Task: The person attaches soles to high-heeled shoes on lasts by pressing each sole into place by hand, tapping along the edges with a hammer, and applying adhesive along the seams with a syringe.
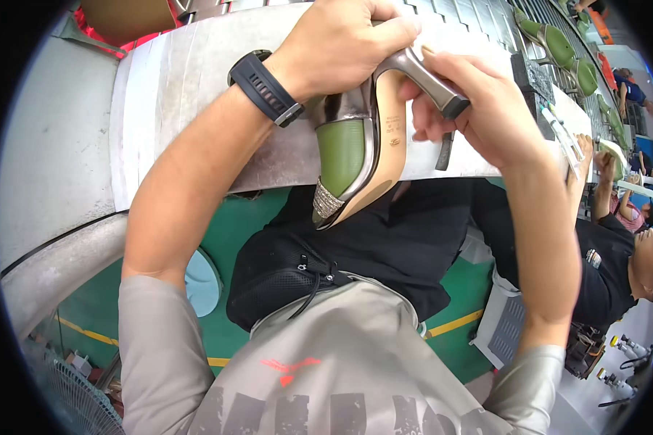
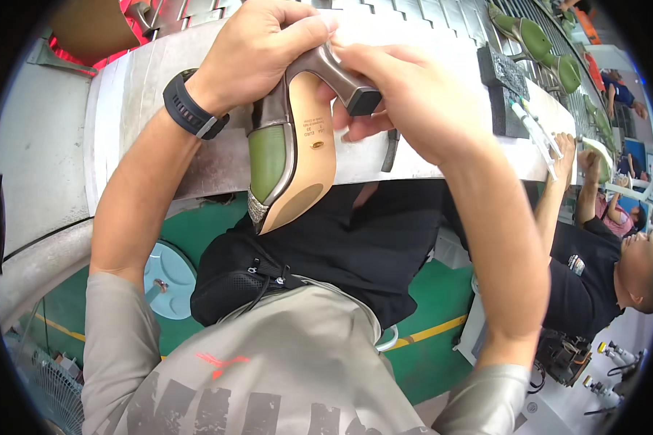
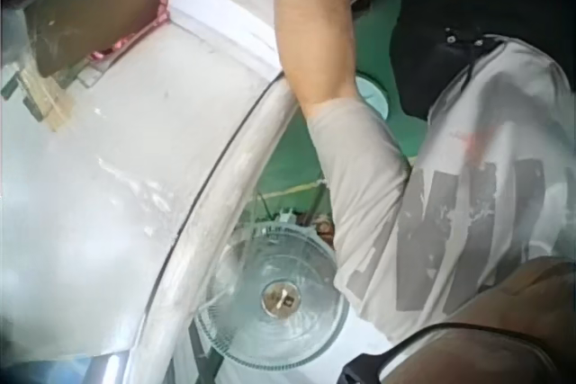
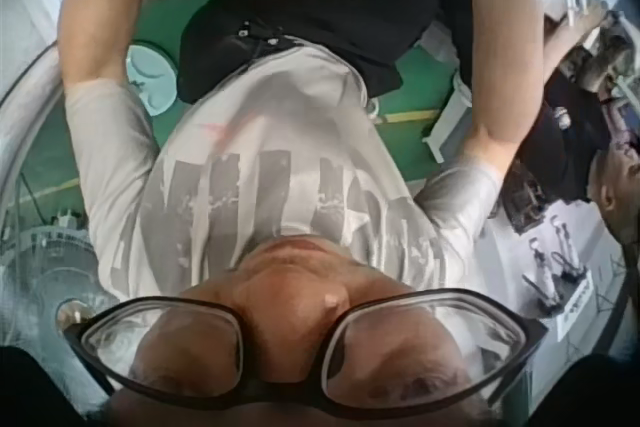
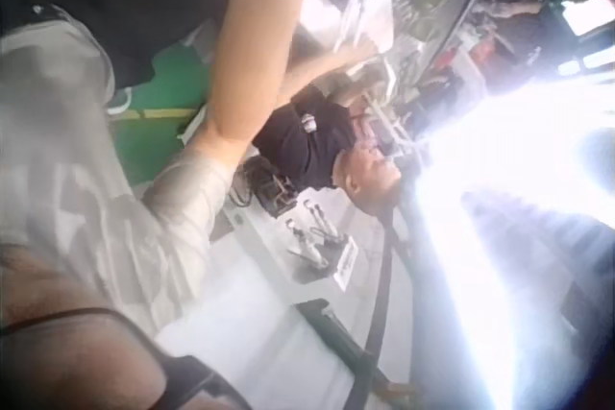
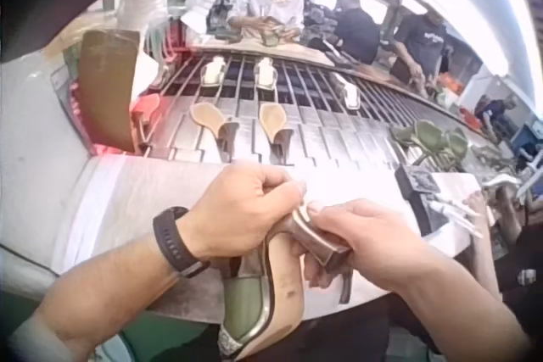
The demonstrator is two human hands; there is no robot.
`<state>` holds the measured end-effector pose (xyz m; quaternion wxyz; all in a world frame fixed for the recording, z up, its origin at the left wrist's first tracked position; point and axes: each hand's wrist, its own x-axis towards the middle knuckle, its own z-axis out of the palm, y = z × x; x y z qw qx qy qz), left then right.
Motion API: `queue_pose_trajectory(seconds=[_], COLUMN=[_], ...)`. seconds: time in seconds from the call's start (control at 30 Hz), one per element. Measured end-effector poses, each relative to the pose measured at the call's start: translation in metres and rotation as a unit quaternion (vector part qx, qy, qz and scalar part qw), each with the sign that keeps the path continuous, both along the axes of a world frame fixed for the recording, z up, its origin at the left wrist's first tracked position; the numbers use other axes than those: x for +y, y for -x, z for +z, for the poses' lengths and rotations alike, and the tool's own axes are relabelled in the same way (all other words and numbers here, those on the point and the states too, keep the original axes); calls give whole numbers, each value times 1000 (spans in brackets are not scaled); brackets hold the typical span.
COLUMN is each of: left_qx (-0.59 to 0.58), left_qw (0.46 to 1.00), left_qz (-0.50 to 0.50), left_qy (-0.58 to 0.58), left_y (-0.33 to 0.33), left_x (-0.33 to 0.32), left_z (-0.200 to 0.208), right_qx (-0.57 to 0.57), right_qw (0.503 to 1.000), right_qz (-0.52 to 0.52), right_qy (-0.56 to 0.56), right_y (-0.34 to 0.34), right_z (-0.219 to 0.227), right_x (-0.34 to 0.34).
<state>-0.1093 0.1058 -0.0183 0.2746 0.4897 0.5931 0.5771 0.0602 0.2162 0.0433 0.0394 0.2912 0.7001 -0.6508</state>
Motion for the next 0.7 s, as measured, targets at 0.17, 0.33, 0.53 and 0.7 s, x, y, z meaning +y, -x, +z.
queue_pose_trajectory(seconds=[0.17, 0.33, 0.53, 0.7], left_qx=[79, 79, 88, 88], left_qw=[997, 997, 994, 996], left_qz=[13, 1, -4, 11], left_qy=[4, -9, -58, -29], left_y=[0, 0, 0, -3], left_x=[4, 4, 0, 3], left_z=[6, 6, 5, 3], right_qx=[112, 137, 201, 226], right_qw=[990, 974, 960, 961], right_qz=[-32, 3, -29, -37], right_qy=[-76, -179, -193, -153], right_y=[-19, 0, 1, -6], right_z=[-40, -49, -68, -77], right_x=[-6, -16, -23, -24])
